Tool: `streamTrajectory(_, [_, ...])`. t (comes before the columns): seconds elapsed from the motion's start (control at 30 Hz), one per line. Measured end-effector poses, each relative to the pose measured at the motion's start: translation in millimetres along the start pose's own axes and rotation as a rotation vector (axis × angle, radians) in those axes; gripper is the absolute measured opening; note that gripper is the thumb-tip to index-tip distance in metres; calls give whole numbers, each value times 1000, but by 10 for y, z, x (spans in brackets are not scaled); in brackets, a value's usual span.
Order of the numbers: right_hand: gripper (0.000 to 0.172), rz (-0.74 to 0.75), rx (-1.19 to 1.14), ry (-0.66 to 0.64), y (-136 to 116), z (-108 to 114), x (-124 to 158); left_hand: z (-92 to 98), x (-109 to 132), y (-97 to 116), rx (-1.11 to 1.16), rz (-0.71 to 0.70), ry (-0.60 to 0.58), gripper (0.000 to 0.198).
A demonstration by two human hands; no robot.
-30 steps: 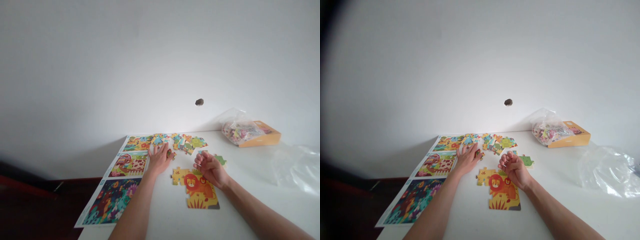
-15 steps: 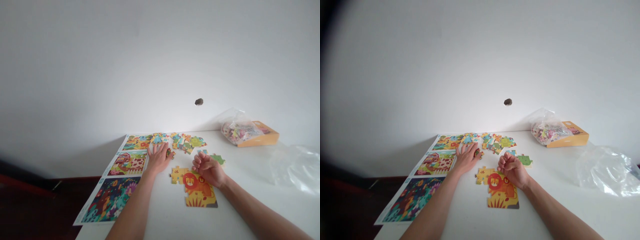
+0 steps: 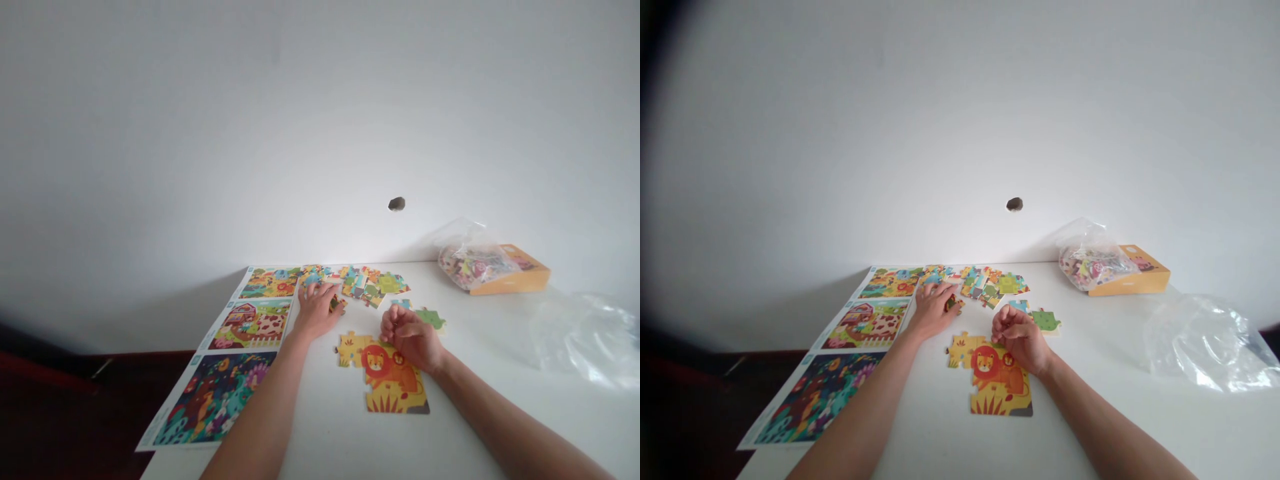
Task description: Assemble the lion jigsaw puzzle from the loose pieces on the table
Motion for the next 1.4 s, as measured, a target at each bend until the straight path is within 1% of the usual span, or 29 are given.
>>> streamTrajectory(0.07, [26, 45, 100, -1, -4, 32, -2, 27, 13, -11, 19, -24, 46, 37])
streamTrajectory(0.1, [24, 63, 165, 3, -6, 46, -2, 33, 15, -24, 17, -10, 65, 36])
streamTrajectory(0.17, [21, 71, 299, 7, -2, 62, 3, 30, 12, -62, -7, 62, 86, 35])
streamTrajectory(0.27, [20, 35, 425, -7, 4, 39, 26, -5, 5, -91, -41, 145, 62, 38])
streamTrajectory(0.37, [19, -8, 482, -37, -3, -47, 58, -23, 6, -70, -35, 130, 33, 34])
streamTrajectory(0.47, [14, -56, 532, -53, -8, -153, 84, -13, 18, -42, -13, 108, 0, 27])
streamTrajectory(0.53, [11, -81, 569, -60, -2, -214, 96, -6, 23, -34, -1, 122, -25, 25])
streamTrajectory(0.6, [10, -98, 594, -70, 10, -257, 104, -1, 26, -38, 2, 157, -32, 28])
streamTrajectory(0.7, [11, -115, 604, -79, 34, -267, 112, -10, 27, -52, -1, 196, -16, 38])
streamTrajectory(0.87, [9, -99, 666, -75, 62, -215, 127, -39, 38, -66, 5, 200, 23, 30])
streamTrajectory(1.0, [6, -79, 757, -69, 82, -216, 155, -7, 65, -38, -13, 206, 16, 30])
streamTrajectory(1.07, [5, -22, 844, -68, 60, -240, 169, 32, 86, -30, -65, 245, 14, 31])
streamTrajectory(1.13, [10, 109, 995, -82, -2, -281, 181, 73, 110, -53, -141, 333, 22, 35])
streamTrajectory(1.23, [19, 320, 1211, -113, -110, -328, 192, 105, 149, -134, -238, 491, 27, 48])
streamTrajectory(1.3, [20, 381, 1275, -114, -158, -320, 186, 93, 166, -190, -261, 553, 0, 55])
streamTrajectory(1.4, [20, 407, 1344, -103, -192, -289, 167, 68, 173, -239, -238, 555, -47, 52])
Point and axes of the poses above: each hand's wrist, its own x-axis away from the middle knuckle, its own z-axis out of the back of the hand, y = z × x, the point moved 4 cm from there along -x, towards the middle knuckle, and after that the axes turned 13 degrees about -x, right-handed, at the moved point
